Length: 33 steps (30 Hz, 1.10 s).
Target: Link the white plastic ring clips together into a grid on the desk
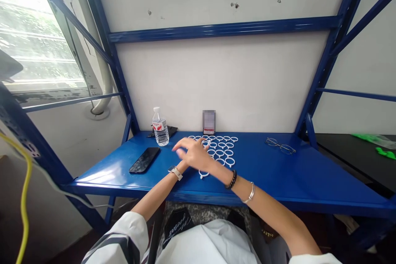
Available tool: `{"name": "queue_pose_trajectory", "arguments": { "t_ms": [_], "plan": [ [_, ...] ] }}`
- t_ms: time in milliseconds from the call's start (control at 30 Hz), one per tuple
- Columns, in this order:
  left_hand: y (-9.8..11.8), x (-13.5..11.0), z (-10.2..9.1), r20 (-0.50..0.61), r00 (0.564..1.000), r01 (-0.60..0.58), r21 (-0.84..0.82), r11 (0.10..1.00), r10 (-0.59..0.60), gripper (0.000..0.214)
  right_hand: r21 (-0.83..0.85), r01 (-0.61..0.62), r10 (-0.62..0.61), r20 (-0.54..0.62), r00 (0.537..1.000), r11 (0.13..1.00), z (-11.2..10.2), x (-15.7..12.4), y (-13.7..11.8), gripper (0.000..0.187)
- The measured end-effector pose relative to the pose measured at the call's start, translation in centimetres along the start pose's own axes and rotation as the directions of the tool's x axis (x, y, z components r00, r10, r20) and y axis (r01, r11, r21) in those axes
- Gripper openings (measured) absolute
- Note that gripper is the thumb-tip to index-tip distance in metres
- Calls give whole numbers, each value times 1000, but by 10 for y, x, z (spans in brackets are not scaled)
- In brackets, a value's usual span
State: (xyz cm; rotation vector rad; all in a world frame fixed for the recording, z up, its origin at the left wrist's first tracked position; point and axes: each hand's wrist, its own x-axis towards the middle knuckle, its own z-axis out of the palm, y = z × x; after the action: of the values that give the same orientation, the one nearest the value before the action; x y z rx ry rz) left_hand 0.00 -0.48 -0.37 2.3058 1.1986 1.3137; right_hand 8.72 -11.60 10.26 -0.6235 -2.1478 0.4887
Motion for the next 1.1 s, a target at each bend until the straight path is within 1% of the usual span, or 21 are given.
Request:
{"name": "queue_pose_trajectory", "arguments": {
  "t_ms": [33,67,100,133,200,300,400,500,667,900,1100],
  "plan": [
    [0,0,0,8,1000,-13,-1,1000,13,38,-115,-41,32,-83,996,992,-9,3,26,18],
    [-1,1,0,32,999,-31,3,1000,31,37,-209,-83,55,-138,989,974,-17,3,50,19],
    [-1,1,-1,61,997,-47,9,999,46,37,-283,-117,72,-164,984,952,-24,2,71,19],
    [-1,2,-2,75,996,-51,18,999,50,38,-322,-145,88,-184,979,936,-28,-1,89,19],
    [0,2,-3,88,995,-45,38,998,41,41,-355,-172,112,-184,976,919,-33,-9,116,22],
    [1,2,-3,95,995,-32,51,998,27,44,-412,-182,126,-160,979,893,-29,-21,139,25],
    [2,2,-3,92,995,-38,55,998,33,46,-408,-205,147,-168,975,890,-24,-26,150,26],
    [3,1,-3,92,995,-45,58,997,39,47,-392,-224,161,-187,969,892,-23,-30,156,28],
    [3,1,-3,99,994,-45,64,997,39,49,-380,-241,176,-196,965,893,-27,-35,157,29],
    [2,2,-2,103,994,-49,78,996,40,52,-367,-243,152,-261,953,898,-27,-40,161,22],
    [0,2,0,101,994,-46,88,995,37,55,-314,-238,158,-259,953,919,-27,-42,161,23]
  ]
}}
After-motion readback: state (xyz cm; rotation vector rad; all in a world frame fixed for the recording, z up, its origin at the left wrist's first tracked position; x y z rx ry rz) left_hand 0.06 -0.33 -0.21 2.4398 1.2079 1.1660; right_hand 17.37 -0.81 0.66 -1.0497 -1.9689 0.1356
